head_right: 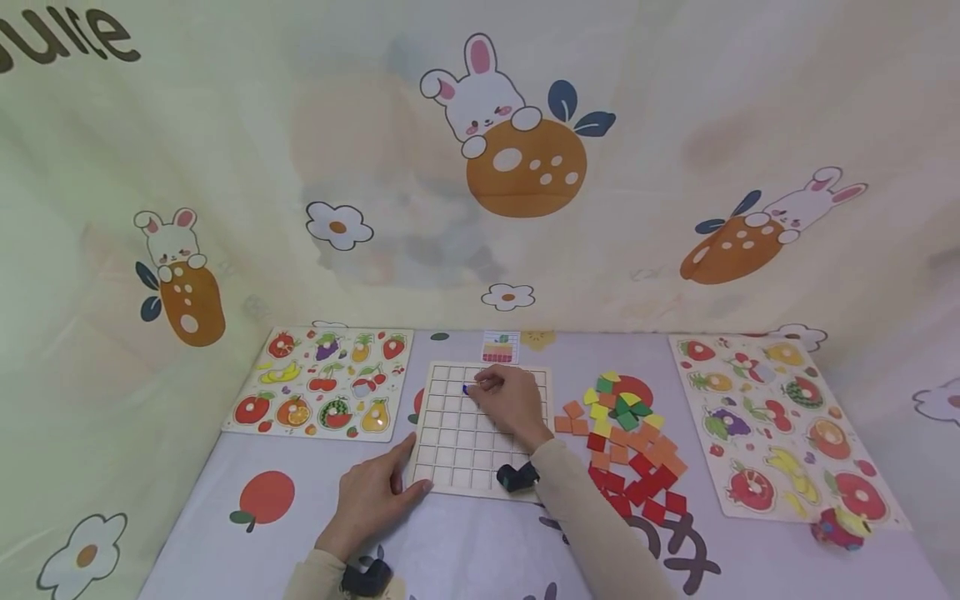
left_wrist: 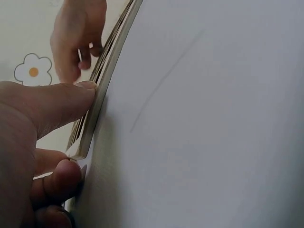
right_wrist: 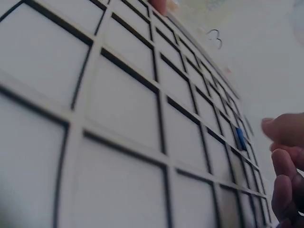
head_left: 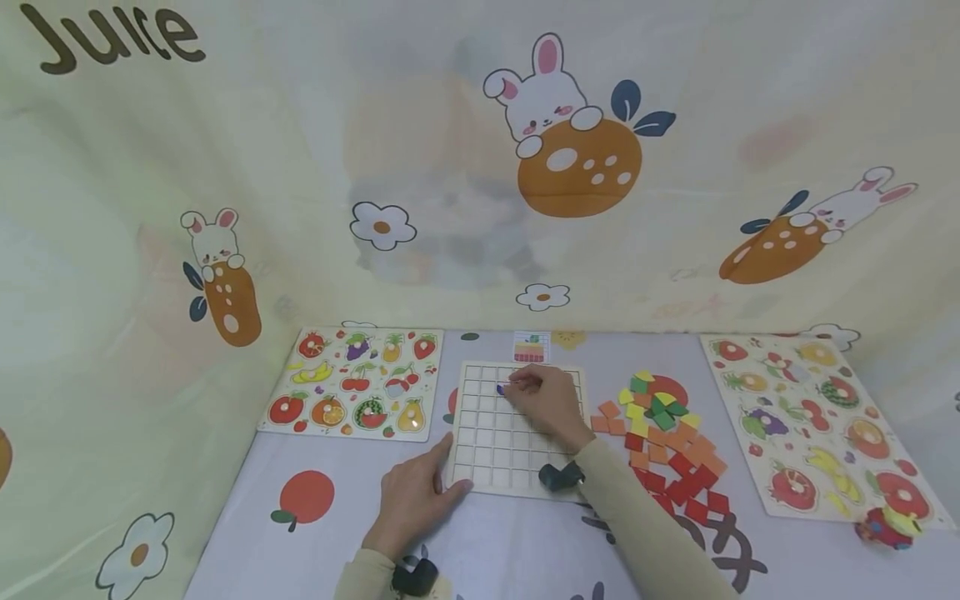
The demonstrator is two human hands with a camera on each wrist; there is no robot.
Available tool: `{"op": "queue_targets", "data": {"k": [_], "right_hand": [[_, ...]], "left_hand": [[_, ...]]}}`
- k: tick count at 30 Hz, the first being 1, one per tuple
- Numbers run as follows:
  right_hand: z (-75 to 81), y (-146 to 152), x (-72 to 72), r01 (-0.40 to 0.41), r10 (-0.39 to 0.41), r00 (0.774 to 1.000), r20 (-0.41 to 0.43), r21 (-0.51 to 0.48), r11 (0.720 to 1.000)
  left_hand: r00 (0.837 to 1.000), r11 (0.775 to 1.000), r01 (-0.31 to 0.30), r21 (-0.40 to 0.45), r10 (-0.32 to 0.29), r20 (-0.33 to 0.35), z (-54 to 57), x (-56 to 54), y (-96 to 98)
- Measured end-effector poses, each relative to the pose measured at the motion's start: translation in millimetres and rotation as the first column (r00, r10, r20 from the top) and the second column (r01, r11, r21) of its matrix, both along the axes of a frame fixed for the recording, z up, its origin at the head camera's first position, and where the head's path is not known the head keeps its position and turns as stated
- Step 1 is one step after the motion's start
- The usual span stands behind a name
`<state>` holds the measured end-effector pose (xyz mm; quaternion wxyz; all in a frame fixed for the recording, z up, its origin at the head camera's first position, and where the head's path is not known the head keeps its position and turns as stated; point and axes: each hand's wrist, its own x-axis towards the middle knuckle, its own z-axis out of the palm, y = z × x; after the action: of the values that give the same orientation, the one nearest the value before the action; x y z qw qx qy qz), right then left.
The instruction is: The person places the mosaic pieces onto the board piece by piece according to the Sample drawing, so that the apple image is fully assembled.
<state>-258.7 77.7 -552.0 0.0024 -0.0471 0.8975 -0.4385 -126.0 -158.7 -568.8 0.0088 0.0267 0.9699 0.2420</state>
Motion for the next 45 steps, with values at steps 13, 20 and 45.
{"op": "queue_targets", "data": {"k": [13,20,45], "right_hand": [[38.6,132,-6.8,0.028,-0.041,0.998,0.045,0.246,0.969],[37.5,195,1.8,-0.117,0.072,0.987,0.146,0.322,0.940],[16.8,215,8.9,-0.095,0.001,0.970,0.241,0.379,0.920]], "left_hand": [[1.000,1.000,-0.011,0.014,0.011,0.018,2.3,1.7,1.6],[1.000,1.000,-0.006,0.003,0.006,0.013,0.8,1.7,1.4],[0.999,0.999,-0.032,0.013,0.032,0.018,4.8,4.2,4.6]]}}
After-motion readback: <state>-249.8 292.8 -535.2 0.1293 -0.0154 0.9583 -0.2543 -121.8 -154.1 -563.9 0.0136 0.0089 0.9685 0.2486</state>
